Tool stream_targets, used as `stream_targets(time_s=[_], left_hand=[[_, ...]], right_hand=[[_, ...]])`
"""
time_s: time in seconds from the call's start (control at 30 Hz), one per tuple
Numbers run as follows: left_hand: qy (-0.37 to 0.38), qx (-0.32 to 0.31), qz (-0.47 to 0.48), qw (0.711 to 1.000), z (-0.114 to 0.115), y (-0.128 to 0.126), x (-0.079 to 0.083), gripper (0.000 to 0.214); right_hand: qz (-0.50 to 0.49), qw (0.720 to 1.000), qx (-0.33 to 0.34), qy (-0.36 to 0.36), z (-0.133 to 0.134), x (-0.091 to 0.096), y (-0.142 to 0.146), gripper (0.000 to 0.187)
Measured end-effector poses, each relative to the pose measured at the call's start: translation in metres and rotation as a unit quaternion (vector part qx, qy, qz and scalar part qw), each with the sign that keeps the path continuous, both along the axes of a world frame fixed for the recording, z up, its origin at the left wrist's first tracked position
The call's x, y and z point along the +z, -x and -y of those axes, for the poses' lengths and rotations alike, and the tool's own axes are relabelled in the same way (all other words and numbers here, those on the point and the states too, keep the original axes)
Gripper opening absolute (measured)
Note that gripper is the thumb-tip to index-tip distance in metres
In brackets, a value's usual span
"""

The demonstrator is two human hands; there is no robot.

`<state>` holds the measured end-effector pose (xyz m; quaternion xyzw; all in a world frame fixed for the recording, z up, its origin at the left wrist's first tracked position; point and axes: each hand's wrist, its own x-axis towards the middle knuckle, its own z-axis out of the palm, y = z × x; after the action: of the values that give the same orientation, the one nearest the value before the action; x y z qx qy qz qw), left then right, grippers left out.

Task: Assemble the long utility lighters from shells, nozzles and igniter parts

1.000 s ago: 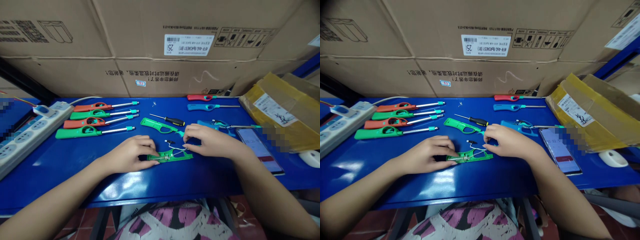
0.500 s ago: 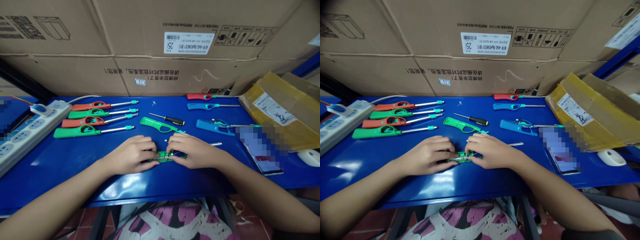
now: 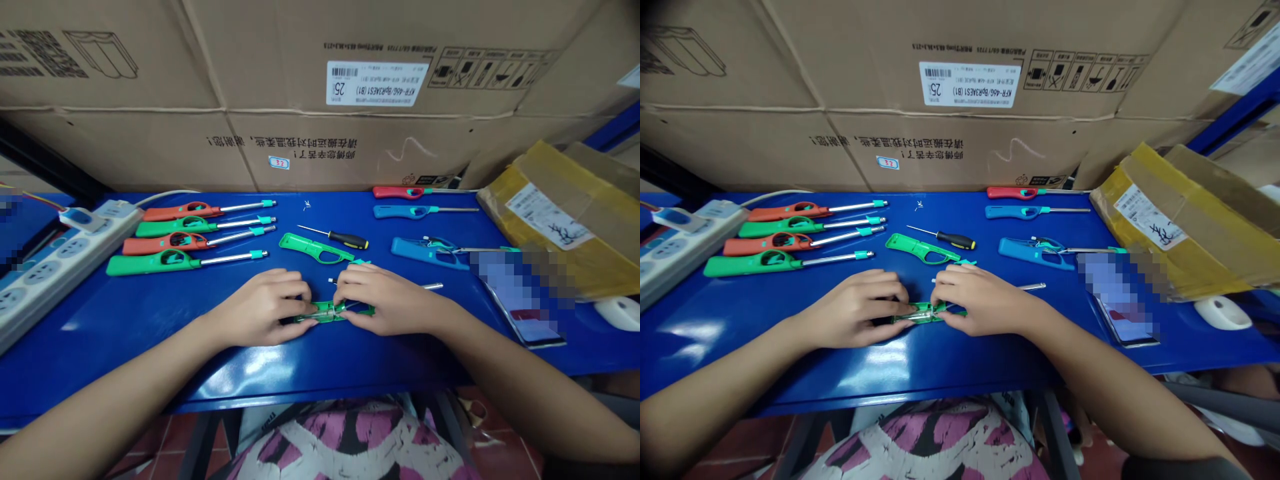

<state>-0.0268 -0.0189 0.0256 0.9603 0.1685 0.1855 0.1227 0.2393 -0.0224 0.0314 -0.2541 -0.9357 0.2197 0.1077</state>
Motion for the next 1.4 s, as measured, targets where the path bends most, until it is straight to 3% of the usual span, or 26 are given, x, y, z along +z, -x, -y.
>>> stream_targets(time_s=[0.4, 0.7, 1.03, 1.4], left_hand=[[0.004, 0.024, 0.056, 0.998, 0.001, -0.003, -0.003, 0.01], [0.019, 0.058, 0.005, 0.998, 0.0, -0.001, -0.006, 0.02], [0.072, 0.078, -0.002, 0.994, -0.001, -0.002, -0.007, 0.018], [0.028, 0.084, 0.023, 0.996, 0.0, -0.003, -0.005, 0.015]], right_hand=[[-0.019, 1.0, -0.004, -0.023, 0.0, -0.005, 0.001, 0.014], [-0.028, 0.999, -0.007, -0.021, 0.001, -0.005, 0.003, 0.009], [0.004, 0.996, 0.009, -0.086, 0.002, -0.001, 0.004, 0.016], [0.012, 0.994, -0.021, -0.107, 0.001, 0.004, 0.001, 0.019]])
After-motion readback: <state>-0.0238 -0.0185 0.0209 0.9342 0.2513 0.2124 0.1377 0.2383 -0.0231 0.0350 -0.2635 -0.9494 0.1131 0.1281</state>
